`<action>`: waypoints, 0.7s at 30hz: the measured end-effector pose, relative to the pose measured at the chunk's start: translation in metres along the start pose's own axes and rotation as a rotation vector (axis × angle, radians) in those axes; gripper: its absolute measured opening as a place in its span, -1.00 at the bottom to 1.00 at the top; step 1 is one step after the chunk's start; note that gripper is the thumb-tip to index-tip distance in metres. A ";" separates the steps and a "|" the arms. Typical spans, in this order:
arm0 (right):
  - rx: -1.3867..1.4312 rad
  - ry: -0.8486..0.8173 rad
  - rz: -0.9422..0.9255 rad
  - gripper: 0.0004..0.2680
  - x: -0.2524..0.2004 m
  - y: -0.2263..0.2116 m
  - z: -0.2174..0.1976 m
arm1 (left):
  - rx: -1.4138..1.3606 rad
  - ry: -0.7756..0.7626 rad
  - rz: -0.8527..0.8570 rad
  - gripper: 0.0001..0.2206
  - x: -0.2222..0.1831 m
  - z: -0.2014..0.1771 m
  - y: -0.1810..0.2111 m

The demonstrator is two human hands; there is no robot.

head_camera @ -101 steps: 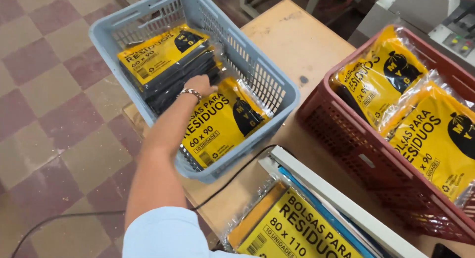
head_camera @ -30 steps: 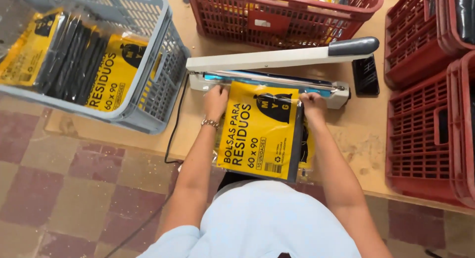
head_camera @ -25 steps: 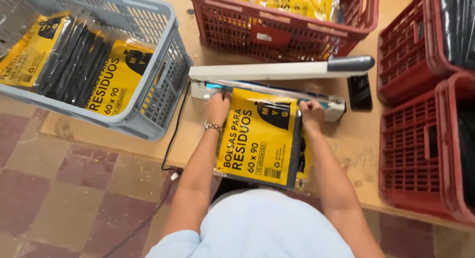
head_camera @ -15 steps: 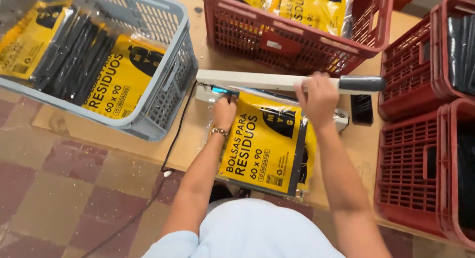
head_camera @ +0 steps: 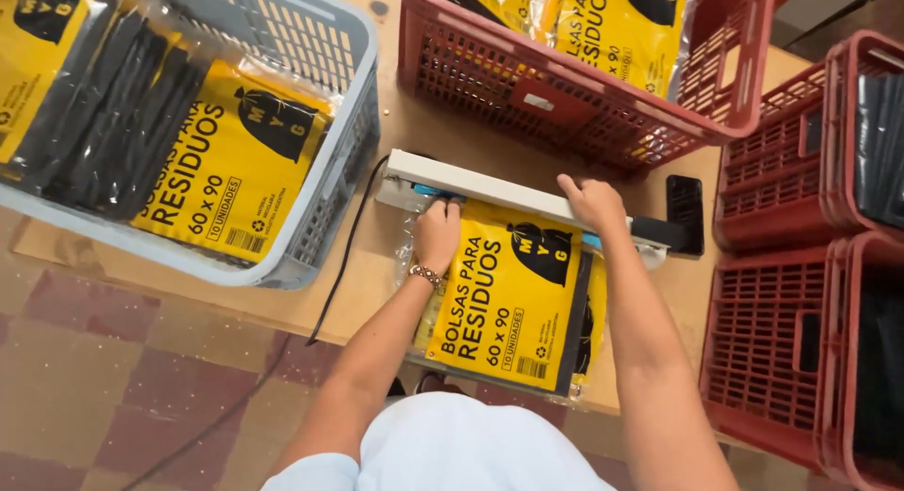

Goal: Sealing the open ends of plastic bag retail packs using a manual heat sealer and organizing them into collection baskets.

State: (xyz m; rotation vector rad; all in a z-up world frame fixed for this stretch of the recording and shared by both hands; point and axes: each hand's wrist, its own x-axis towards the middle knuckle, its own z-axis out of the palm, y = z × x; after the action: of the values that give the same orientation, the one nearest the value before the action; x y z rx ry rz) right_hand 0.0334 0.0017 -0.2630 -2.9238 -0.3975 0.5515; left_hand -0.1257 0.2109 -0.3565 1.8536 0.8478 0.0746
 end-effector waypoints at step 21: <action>-0.017 0.053 -0.025 -0.40 0.012 0.016 0.019 | 0.179 -0.241 -0.001 -0.55 -0.032 -0.032 0.028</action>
State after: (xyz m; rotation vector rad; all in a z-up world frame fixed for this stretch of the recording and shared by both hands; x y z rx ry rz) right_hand 0.0409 -0.0082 -0.2880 -2.9387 -0.4331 0.4682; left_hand -0.1482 0.2120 -0.3087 1.9809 0.7059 -0.2286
